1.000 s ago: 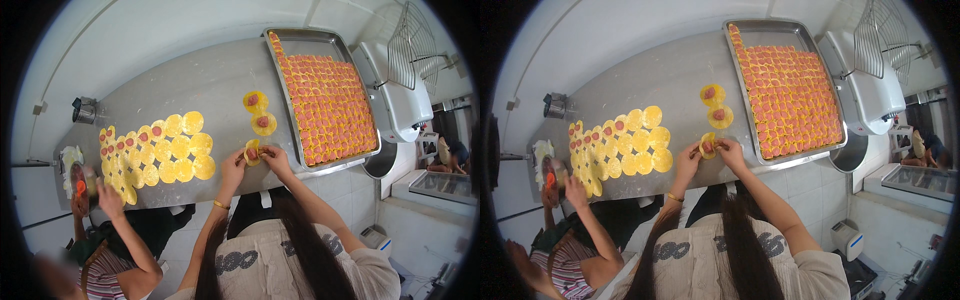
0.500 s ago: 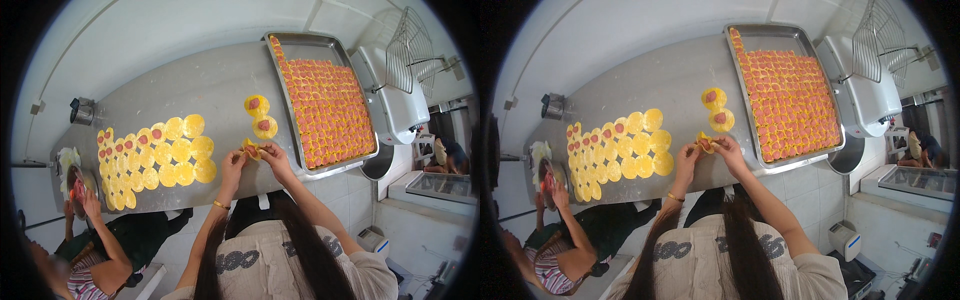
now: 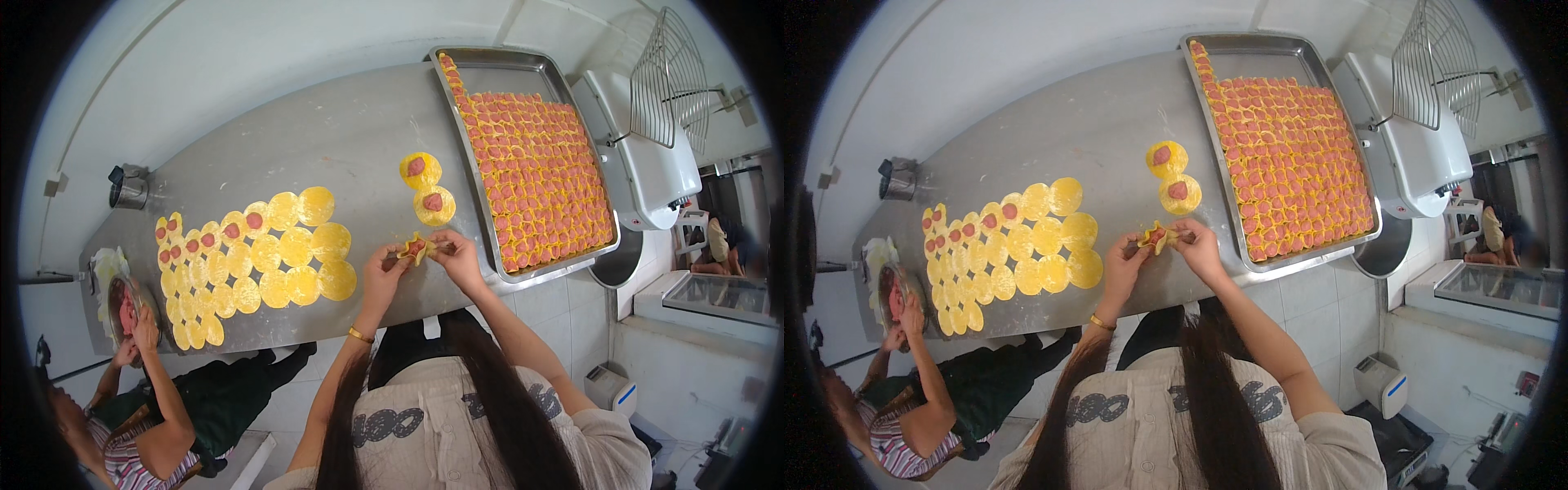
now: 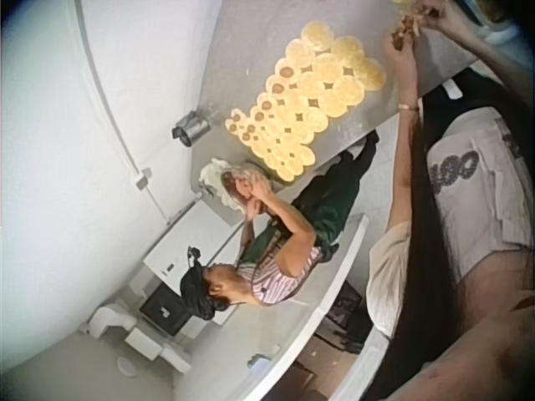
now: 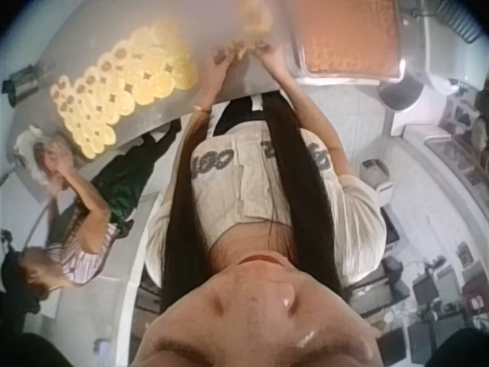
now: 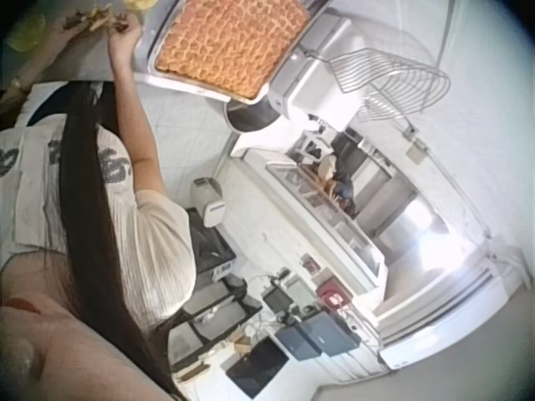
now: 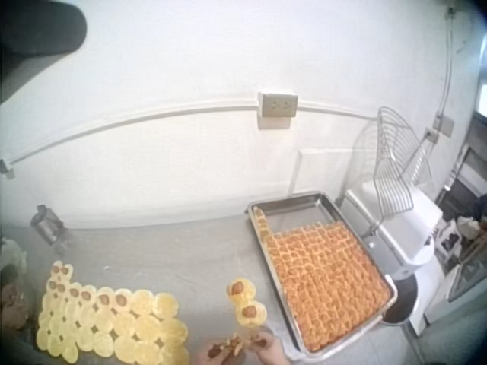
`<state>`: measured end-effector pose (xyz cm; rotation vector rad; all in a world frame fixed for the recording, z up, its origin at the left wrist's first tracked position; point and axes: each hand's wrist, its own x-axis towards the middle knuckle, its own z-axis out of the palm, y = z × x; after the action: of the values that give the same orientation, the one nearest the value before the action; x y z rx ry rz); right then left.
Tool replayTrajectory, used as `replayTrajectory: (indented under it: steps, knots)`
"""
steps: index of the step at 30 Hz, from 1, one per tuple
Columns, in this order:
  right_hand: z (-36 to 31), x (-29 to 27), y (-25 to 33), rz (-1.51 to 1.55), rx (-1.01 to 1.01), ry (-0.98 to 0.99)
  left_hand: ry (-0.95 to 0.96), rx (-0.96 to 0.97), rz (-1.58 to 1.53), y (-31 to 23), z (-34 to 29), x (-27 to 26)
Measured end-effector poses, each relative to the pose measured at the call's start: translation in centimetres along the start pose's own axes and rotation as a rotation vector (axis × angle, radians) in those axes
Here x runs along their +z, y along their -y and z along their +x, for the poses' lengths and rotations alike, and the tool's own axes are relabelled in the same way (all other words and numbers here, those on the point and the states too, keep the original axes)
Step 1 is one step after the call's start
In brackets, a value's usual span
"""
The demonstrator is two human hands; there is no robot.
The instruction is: The person places small red filling onto round yellow dough discs, folds them into half-moon shapes, and arranges them on a metal tray. Another person works alongside, preparing additional dough discs.
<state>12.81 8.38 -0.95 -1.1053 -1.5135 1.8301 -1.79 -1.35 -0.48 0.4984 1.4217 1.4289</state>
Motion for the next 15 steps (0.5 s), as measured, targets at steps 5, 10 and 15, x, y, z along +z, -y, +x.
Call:
replayTrajectory:
  steps: [5,10,15]
  knots:
    - [-0.8,0.3,0.1,-0.296,-0.210,0.003,-0.029,0.402,0.578,1.6,0.3,-0.1]
    - [0.0,-0.6,-0.2,-0.554,-0.257,0.080,0.081,0.293,0.525,2.0,0.2,-0.2]
    - [1.0,-1.0,0.6,-0.640,-0.379,0.205,0.080,0.177,0.422,1.6,0.7,0.2]
